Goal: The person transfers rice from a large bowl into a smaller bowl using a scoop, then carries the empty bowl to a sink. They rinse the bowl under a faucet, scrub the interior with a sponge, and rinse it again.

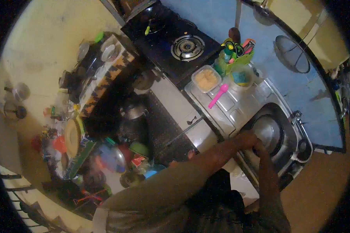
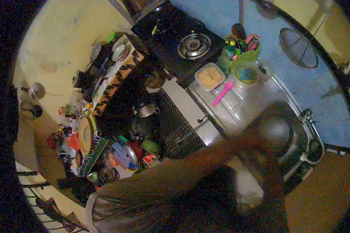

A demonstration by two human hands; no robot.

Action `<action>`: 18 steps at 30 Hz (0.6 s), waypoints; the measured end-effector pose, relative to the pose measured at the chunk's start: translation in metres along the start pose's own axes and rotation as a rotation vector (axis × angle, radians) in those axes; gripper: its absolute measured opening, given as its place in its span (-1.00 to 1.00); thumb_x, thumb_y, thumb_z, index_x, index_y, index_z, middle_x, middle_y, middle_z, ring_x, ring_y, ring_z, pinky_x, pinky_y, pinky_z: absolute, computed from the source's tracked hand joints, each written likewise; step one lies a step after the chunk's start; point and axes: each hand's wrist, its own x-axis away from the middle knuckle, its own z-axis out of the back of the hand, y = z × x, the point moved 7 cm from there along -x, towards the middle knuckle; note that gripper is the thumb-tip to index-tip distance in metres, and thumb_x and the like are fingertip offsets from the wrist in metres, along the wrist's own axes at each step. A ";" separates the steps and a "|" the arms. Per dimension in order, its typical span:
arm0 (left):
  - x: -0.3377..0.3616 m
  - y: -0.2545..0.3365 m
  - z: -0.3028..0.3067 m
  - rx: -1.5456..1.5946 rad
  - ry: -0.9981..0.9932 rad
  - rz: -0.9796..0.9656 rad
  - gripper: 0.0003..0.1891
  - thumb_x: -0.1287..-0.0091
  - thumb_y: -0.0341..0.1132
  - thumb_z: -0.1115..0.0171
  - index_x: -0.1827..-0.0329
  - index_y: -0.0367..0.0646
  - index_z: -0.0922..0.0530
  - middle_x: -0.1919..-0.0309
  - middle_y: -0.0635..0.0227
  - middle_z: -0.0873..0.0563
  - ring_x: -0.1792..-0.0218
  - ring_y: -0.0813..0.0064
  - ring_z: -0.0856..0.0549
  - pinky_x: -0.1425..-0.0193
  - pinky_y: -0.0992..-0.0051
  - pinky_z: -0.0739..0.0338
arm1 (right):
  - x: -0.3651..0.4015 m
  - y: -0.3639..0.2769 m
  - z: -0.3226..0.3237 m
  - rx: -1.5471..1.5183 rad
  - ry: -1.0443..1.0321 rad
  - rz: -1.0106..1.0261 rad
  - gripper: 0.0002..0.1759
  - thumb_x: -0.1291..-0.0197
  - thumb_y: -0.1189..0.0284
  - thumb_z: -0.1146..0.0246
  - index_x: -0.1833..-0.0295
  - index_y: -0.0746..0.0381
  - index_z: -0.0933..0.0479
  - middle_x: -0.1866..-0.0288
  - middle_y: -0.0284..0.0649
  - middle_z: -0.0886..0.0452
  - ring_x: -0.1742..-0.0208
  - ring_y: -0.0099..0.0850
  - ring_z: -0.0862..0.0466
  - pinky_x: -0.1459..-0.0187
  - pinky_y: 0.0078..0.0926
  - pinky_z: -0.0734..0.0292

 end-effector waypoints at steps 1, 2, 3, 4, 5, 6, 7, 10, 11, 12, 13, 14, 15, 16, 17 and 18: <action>0.002 0.002 0.001 -0.176 -0.098 0.016 -0.72 0.00 -0.26 -0.34 0.23 -0.19 -0.71 0.23 0.12 -0.74 0.13 0.15 -0.71 -0.05 0.24 -0.58 | 0.000 0.005 0.000 0.010 0.000 0.001 -0.65 -0.18 0.21 -0.15 -0.01 0.15 -0.56 0.11 -0.06 -0.66 -0.02 -0.14 -0.63 -0.16 0.00 -0.41; 0.002 0.006 0.009 -0.170 -0.102 0.011 -0.72 0.00 -0.26 -0.34 0.23 -0.19 -0.71 0.23 0.12 -0.74 0.13 0.15 -0.71 -0.05 0.24 -0.58 | 0.002 0.013 0.000 0.015 0.001 0.005 -0.65 -0.18 0.21 -0.15 -0.01 0.15 -0.56 0.11 -0.06 -0.66 -0.02 -0.14 -0.63 -0.16 0.00 -0.41; 0.001 0.000 0.012 -0.051 -0.139 0.164 -0.69 0.03 -0.25 -0.35 0.22 -0.20 -0.71 0.22 0.10 -0.74 0.10 0.15 -0.70 -0.07 0.22 -0.56 | 0.006 0.021 -0.002 0.020 -0.004 0.006 -0.65 -0.18 0.21 -0.15 -0.01 0.15 -0.56 0.11 -0.06 -0.66 -0.02 -0.14 -0.63 -0.16 0.00 -0.41; 0.003 -0.003 0.014 0.069 -0.174 0.318 -0.66 0.06 -0.24 -0.37 0.21 -0.21 -0.70 0.21 0.08 -0.74 0.07 0.14 -0.69 -0.09 0.21 -0.55 | 0.009 0.029 -0.003 0.023 -0.013 0.007 -0.65 -0.18 0.21 -0.15 -0.01 0.15 -0.56 0.11 -0.06 -0.66 -0.02 -0.14 -0.63 -0.16 0.00 -0.41; 0.005 0.003 0.022 0.072 -0.170 0.317 -0.66 0.06 -0.24 -0.37 0.21 -0.21 -0.70 0.21 0.08 -0.74 0.07 0.14 -0.69 -0.09 0.21 -0.55 | 0.010 0.037 -0.002 0.034 -0.026 0.013 -0.64 -0.18 0.21 -0.14 -0.01 0.15 -0.56 0.11 -0.06 -0.66 -0.02 -0.14 -0.63 -0.16 -0.01 -0.41; 0.009 0.013 0.030 -0.057 -0.206 0.182 -0.66 0.07 -0.23 -0.37 0.22 -0.22 -0.70 0.23 0.08 -0.74 0.10 0.14 -0.70 -0.06 0.20 -0.56 | 0.010 0.042 0.000 0.044 -0.030 0.022 -0.64 -0.18 0.22 -0.14 -0.01 0.16 -0.56 0.11 -0.06 -0.66 -0.02 -0.14 -0.63 -0.16 -0.01 -0.41; 0.013 0.017 0.036 -0.186 -0.238 0.062 -0.66 0.07 -0.23 -0.36 0.24 -0.22 -0.70 0.24 0.08 -0.74 0.13 0.14 -0.71 -0.03 0.20 -0.58 | 0.007 0.041 0.001 0.047 -0.030 0.038 -0.64 -0.19 0.22 -0.14 -0.02 0.16 -0.56 0.11 -0.06 -0.66 -0.02 -0.14 -0.63 -0.15 -0.01 -0.41; -0.015 -0.015 -0.033 -0.227 0.071 0.026 -0.66 0.10 -0.20 -0.36 0.27 -0.21 -0.70 0.23 0.10 -0.74 0.16 0.17 -0.71 0.01 0.20 -0.60 | -0.009 0.012 0.008 0.012 0.004 0.077 -0.64 -0.19 0.22 -0.14 -0.02 0.16 -0.56 0.11 -0.06 -0.66 -0.02 -0.14 -0.63 -0.15 -0.01 -0.42; -0.010 -0.015 -0.037 -0.215 0.061 0.043 -0.66 0.10 -0.20 -0.36 0.27 -0.21 -0.70 0.23 0.10 -0.74 0.16 0.17 -0.71 0.01 0.20 -0.60 | -0.013 -0.006 0.011 -0.007 0.016 0.096 -0.64 -0.19 0.22 -0.13 -0.02 0.16 -0.56 0.11 -0.05 -0.66 -0.02 -0.14 -0.63 -0.15 -0.01 -0.42; -0.006 -0.014 -0.027 -0.113 0.151 -0.013 -0.67 0.07 -0.19 -0.33 0.27 -0.21 -0.69 0.22 0.12 -0.73 0.15 0.19 -0.71 0.03 0.20 -0.59 | -0.023 -0.027 0.015 -0.034 0.034 0.107 -0.64 -0.19 0.22 -0.13 -0.02 0.17 -0.56 0.11 -0.05 -0.66 -0.02 -0.14 -0.63 -0.15 -0.01 -0.42; -0.001 -0.014 -0.016 -0.017 0.252 -0.065 -0.67 0.04 -0.19 -0.31 0.27 -0.22 -0.68 0.21 0.15 -0.73 0.14 0.21 -0.70 0.05 0.20 -0.59 | -0.028 -0.040 0.018 -0.043 0.049 0.125 -0.64 -0.19 0.22 -0.13 -0.02 0.17 -0.56 0.11 -0.05 -0.66 -0.02 -0.14 -0.63 -0.15 -0.01 -0.42; 0.000 -0.014 -0.010 0.015 0.277 -0.057 -0.67 0.04 -0.19 -0.31 0.26 -0.21 -0.68 0.20 0.15 -0.73 0.14 0.21 -0.70 0.04 0.19 -0.58 | -0.033 -0.051 0.023 -0.047 0.064 0.145 -0.64 -0.19 0.22 -0.13 -0.02 0.17 -0.56 0.11 -0.05 -0.66 -0.02 -0.14 -0.63 -0.15 -0.01 -0.42; -0.001 -0.012 -0.008 -0.001 0.236 -0.005 -0.67 0.03 -0.18 -0.30 0.26 -0.21 -0.68 0.20 0.15 -0.73 0.13 0.21 -0.69 0.03 0.19 -0.57 | -0.037 -0.060 0.026 -0.050 0.078 0.168 -0.64 -0.20 0.22 -0.13 -0.02 0.17 -0.56 0.11 -0.05 -0.66 -0.02 -0.14 -0.63 -0.14 -0.01 -0.42; -0.001 -0.008 -0.010 -0.020 0.169 0.047 -0.67 0.03 -0.18 -0.30 0.25 -0.21 -0.68 0.20 0.15 -0.73 0.12 0.21 -0.69 0.01 0.19 -0.56 | -0.040 -0.061 0.023 -0.044 0.089 0.182 -0.64 -0.20 0.22 -0.13 -0.02 0.17 -0.56 0.11 -0.05 -0.66 -0.02 -0.14 -0.63 -0.14 -0.01 -0.42; -0.001 -0.002 -0.016 -0.035 0.070 0.105 -0.67 0.02 -0.18 -0.30 0.25 -0.20 -0.68 0.20 0.15 -0.73 0.12 0.21 -0.69 0.00 0.19 -0.55 | -0.042 -0.059 0.022 -0.034 0.099 0.193 -0.64 -0.20 0.22 -0.13 -0.02 0.18 -0.56 0.11 -0.05 -0.66 -0.02 -0.14 -0.63 -0.14 -0.01 -0.42; -0.002 0.006 -0.021 -0.047 -0.013 0.150 -0.67 0.01 -0.18 -0.30 0.24 -0.20 -0.68 0.19 0.15 -0.73 0.11 0.21 -0.68 -0.01 0.19 -0.54 | -0.046 -0.052 0.021 -0.011 0.116 0.193 -0.64 -0.20 0.22 -0.12 -0.02 0.18 -0.56 0.11 -0.05 -0.66 -0.02 -0.14 -0.63 -0.14 -0.01 -0.42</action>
